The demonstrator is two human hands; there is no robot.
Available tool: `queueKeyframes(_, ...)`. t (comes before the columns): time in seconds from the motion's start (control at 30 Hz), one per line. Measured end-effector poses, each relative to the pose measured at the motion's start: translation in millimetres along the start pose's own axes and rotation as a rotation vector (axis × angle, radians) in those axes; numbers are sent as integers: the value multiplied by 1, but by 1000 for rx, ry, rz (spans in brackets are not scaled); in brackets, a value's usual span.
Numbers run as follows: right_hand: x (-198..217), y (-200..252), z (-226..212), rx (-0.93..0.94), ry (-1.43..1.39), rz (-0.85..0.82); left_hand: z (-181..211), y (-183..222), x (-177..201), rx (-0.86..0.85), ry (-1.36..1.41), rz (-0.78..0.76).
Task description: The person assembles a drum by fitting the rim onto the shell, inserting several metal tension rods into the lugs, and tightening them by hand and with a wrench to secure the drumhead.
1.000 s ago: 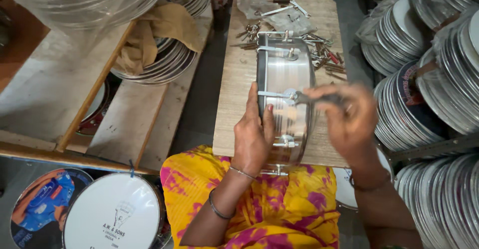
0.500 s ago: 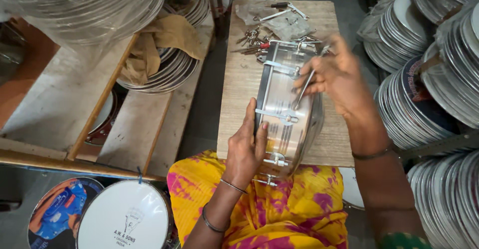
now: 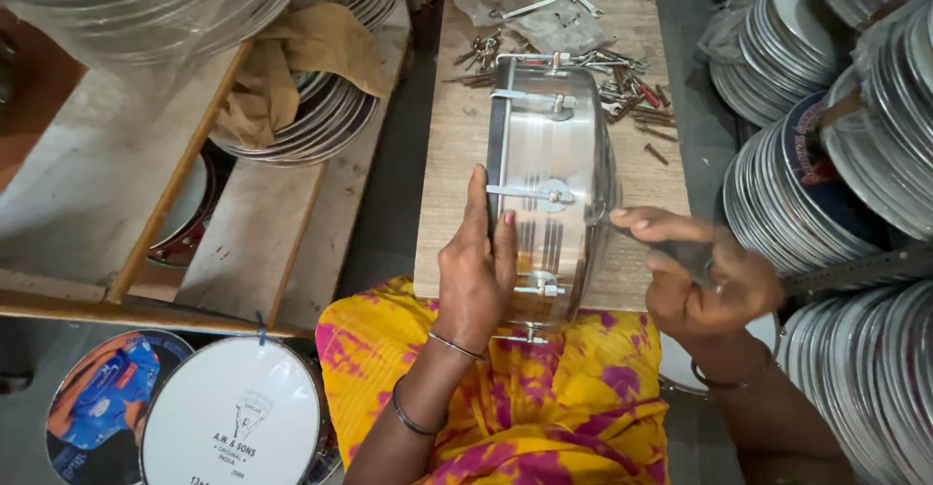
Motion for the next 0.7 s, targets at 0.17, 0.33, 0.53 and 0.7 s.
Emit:
queueKeyframes(0.17,-12,-2,-5,36,-279,-113,1,-3,-2,37,-29,-26)
queueKeyframes(0.33,-15,-14,7,-69,-2,-102,6,-5,-5,-12,-37,-44)
queueKeyframes(0.53,13,-31,70,-557,-231,136,14,0,-10,-96,-36,-73)
queueKeyframes(0.7,34,-24,108,-863,-408,266,20,2,-11,-119,-23,-124)
Point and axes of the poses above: each hand's wrist, its own y-axis away from the middle knuckle, its own x-axis out of the back of the hand, z = x × y, the point moved 8 cm from there along -y, towards the middle knuckle, and after that the axes turned 6 degrees about -y, right-handed, at the moved point
